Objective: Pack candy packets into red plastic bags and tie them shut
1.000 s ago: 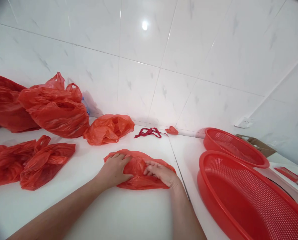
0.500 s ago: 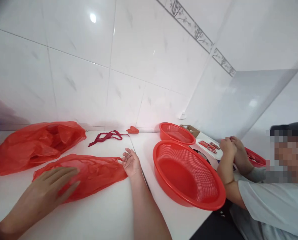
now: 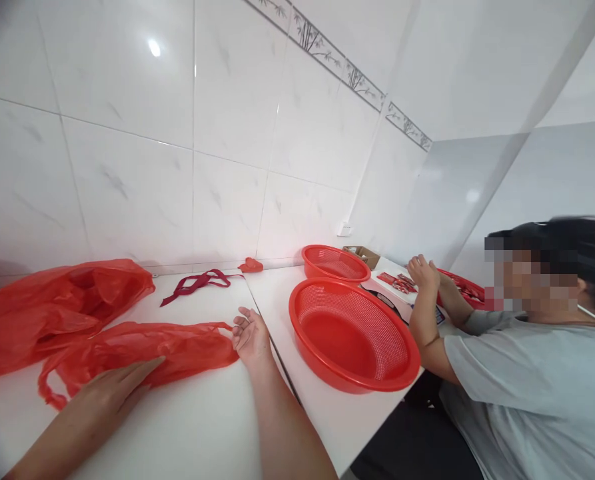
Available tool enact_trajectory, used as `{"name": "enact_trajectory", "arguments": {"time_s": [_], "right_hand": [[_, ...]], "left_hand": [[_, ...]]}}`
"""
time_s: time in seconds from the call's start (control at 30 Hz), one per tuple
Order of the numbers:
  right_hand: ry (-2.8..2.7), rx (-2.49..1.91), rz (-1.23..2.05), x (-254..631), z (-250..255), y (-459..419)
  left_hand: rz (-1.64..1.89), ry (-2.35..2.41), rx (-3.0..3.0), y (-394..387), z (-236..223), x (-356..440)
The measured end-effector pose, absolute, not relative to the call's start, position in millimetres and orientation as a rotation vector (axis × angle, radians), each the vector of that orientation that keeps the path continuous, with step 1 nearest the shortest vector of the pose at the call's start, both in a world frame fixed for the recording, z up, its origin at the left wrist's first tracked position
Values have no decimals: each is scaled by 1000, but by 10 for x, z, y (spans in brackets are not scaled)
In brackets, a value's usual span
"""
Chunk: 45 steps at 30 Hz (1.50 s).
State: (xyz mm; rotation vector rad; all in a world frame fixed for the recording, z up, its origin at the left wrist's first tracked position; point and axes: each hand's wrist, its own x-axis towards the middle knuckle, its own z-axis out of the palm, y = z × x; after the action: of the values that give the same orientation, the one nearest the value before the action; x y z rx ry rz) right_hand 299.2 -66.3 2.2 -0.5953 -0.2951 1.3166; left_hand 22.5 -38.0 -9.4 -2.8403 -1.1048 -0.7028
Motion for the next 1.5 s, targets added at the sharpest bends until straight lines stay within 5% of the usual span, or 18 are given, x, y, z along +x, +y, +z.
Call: {"name": "enact_trajectory", "arguments": {"time_s": [0.27,0.63,1.17,1.5], "right_hand": [[-630,-830,1266,2625,6,-1287],[-1075,-1504,391,2819,28,-2700],[-1441,-1895,-961,3531,432,-3041],[-1734,-1947,-1167,3917,258,-3502]], "left_hand": [[-871,-952,-2757,-325,-136,165],[-765,-1148,-2886,-503,0,193],[-958,-1020,-2826,-600,23,195],[-1019,-997,-2889,-574,30,176]]}}
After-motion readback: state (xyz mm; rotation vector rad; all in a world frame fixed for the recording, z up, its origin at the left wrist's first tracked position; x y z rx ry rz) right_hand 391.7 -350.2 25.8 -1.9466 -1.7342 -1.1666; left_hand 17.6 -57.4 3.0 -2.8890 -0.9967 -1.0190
